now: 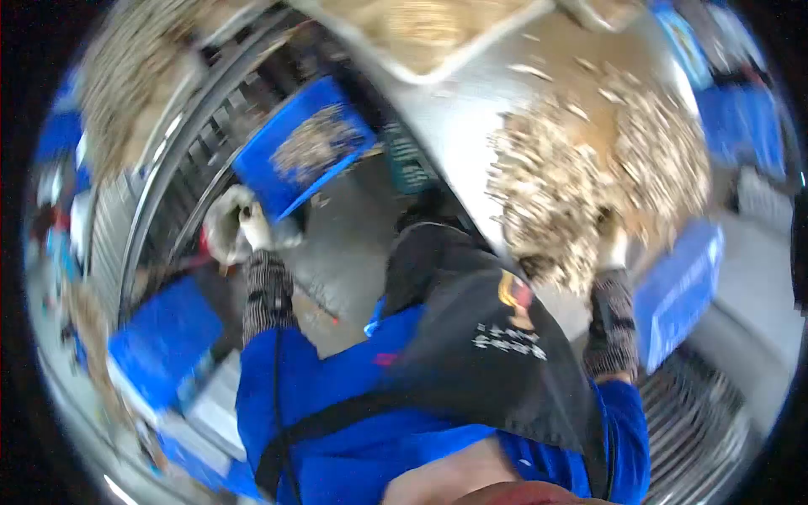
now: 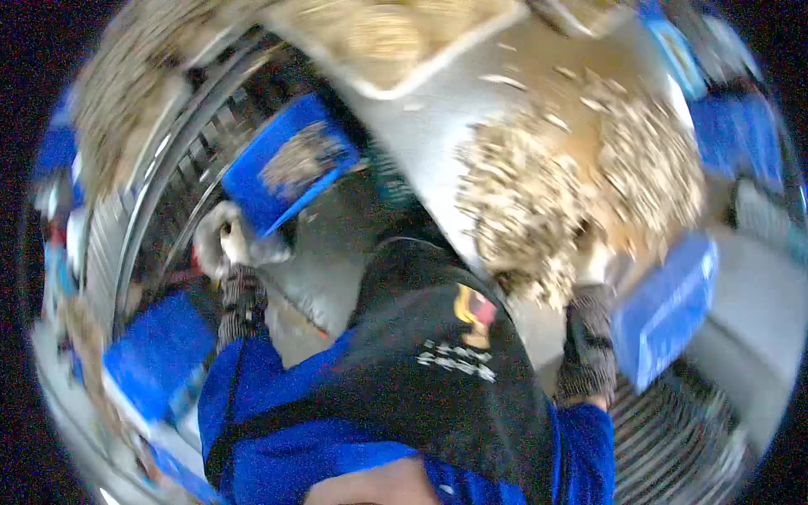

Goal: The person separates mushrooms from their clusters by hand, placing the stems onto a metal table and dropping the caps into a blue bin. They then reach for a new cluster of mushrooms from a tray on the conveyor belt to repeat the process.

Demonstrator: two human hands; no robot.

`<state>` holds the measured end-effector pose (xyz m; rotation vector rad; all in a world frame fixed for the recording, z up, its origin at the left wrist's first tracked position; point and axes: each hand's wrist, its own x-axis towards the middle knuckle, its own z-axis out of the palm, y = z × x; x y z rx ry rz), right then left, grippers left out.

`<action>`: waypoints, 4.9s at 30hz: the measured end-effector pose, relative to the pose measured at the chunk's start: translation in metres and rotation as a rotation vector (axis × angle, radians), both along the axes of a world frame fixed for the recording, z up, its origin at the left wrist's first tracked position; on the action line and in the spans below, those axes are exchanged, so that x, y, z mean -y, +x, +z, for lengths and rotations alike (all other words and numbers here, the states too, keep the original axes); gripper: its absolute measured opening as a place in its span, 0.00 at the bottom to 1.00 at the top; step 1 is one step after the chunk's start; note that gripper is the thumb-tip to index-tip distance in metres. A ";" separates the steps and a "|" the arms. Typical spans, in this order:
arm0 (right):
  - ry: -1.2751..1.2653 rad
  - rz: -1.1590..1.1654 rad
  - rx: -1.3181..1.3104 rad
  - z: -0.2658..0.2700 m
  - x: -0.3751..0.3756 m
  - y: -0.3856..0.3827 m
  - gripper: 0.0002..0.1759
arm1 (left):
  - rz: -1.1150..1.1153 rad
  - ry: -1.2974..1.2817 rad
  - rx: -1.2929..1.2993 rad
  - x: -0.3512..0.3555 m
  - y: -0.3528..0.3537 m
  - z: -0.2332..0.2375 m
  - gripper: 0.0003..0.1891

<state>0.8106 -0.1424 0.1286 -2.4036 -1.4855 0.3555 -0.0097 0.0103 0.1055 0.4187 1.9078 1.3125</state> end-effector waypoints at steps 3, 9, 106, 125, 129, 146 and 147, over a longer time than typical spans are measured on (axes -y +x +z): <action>0.030 -0.310 -0.223 0.062 -0.010 -0.060 0.17 | -0.534 0.101 -0.523 -0.014 0.123 -0.033 0.17; 0.299 -0.572 -0.752 0.011 0.034 -0.040 0.27 | -1.006 0.318 -0.570 -0.026 0.366 0.001 0.17; 0.063 -0.016 -0.356 0.029 -0.230 -0.067 0.24 | -1.100 0.271 -0.331 -0.245 0.469 0.000 0.18; 0.023 0.532 0.112 -0.022 -0.404 -0.126 0.14 | -1.314 0.340 -0.811 -0.212 0.448 -0.001 0.12; -0.273 0.253 -0.244 0.047 -0.383 -0.096 0.18 | -1.504 0.097 -0.468 -0.230 0.493 0.022 0.17; 0.079 -0.070 -0.224 0.015 -0.194 -0.025 0.27 | -1.846 0.160 -0.934 -0.239 0.561 0.034 0.28; 0.009 -0.039 -0.188 0.018 -0.197 -0.041 0.29 | -1.833 0.158 -0.933 -0.232 0.550 0.032 0.25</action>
